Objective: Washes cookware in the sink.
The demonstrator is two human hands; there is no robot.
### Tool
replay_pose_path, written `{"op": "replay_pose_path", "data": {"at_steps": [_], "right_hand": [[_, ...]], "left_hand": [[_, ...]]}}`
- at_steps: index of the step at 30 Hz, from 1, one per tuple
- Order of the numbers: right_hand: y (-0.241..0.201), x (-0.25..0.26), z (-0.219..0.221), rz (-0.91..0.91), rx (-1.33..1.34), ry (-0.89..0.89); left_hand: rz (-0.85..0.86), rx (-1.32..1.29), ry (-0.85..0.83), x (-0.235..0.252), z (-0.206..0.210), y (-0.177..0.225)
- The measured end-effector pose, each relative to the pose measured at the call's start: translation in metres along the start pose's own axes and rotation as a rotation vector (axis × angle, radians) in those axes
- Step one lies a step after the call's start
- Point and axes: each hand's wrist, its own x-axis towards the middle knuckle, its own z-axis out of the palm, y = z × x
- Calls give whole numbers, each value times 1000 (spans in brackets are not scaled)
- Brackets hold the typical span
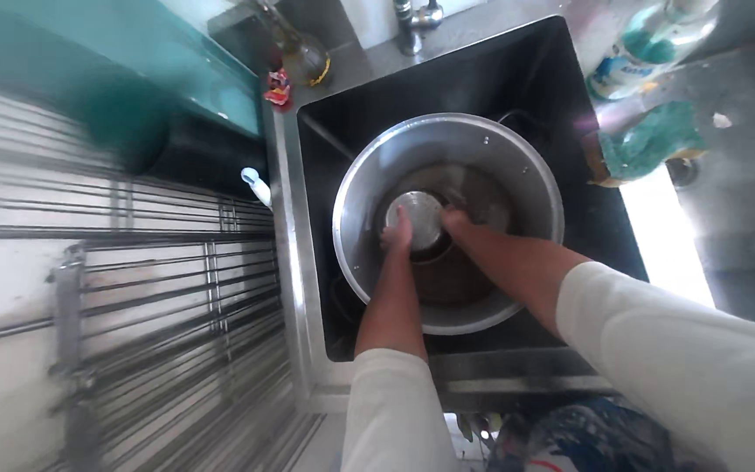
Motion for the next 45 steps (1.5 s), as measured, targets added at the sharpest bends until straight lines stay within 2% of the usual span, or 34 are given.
{"op": "replay_pose_path", "data": {"at_steps": [2,7,16,20,26,29,34,38,41,45], "right_hand": [[3,6,7,-49,4,0],[2,-2,9,104,311,76],[10,4,9,127,372,76],[19,13,11,95,396,69],[17,6,4,127,398,64],[23,12,6,156,510,70],[37,27,13,59,567,50],[27,18,4,118,669,18],[26,20,0,130,663,25],[24,19,-3,160,666,12]], "left_hand": [[1,31,21,4,-8,-1],[-11,-12,22,9,-12,-3],[1,-13,21,-3,-7,-1],[3,-14,96,2,6,-4],[12,25,73,-5,2,-5],[22,37,85,-5,5,-5],[57,33,50,-8,5,-3],[9,-33,213,13,6,-17],[-106,122,95,21,-5,-27],[-216,-89,-14,28,-15,-38]]}}
